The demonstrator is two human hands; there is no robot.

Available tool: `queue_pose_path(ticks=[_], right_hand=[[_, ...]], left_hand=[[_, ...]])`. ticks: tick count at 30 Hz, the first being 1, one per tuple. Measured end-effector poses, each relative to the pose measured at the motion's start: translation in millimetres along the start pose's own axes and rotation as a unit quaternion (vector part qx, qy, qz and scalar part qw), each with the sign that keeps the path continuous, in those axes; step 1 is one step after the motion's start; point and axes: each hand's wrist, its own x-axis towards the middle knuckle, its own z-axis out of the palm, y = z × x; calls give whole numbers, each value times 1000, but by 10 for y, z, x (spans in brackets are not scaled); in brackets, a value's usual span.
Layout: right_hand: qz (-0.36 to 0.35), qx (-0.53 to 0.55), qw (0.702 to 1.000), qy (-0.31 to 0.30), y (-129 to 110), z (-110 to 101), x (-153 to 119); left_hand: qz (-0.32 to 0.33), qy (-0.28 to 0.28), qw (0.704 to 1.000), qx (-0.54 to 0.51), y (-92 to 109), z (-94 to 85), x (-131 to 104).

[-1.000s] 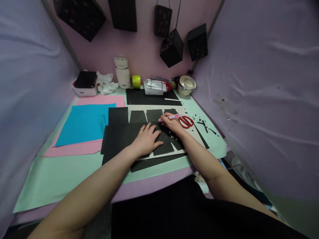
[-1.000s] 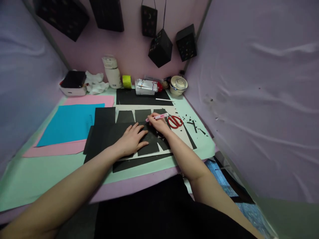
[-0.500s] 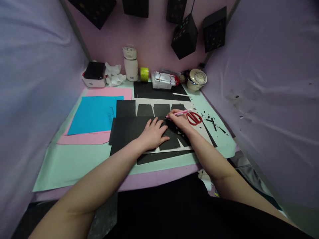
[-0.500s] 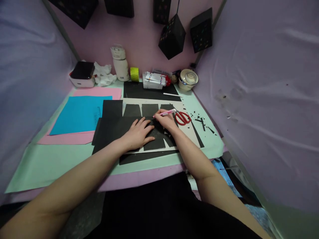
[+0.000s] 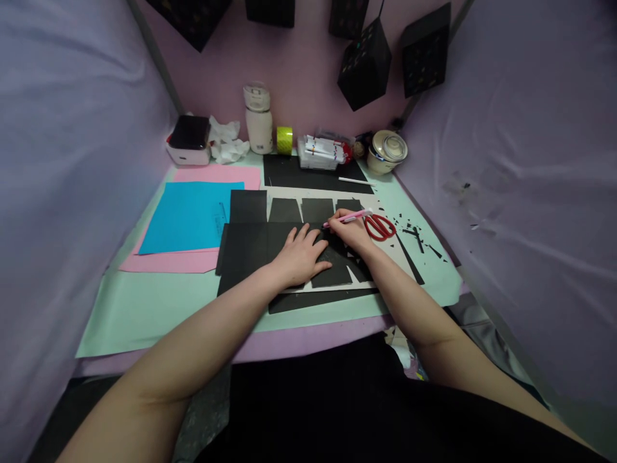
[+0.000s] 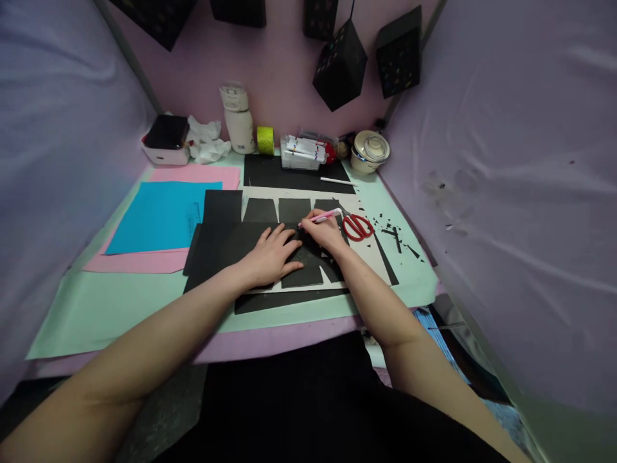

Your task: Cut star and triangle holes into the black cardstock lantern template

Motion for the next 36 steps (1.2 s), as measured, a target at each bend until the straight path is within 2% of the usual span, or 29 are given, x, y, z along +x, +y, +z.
queue_pose_path(ticks=[25,36], right_hand=[[-29,-14,999,21,109,54,61],[-14,-9,1000,22,56,38,24]], left_hand=[[-1,8,1000,11,-14,43,2],[1,7,1000,14,-10,29,3]])
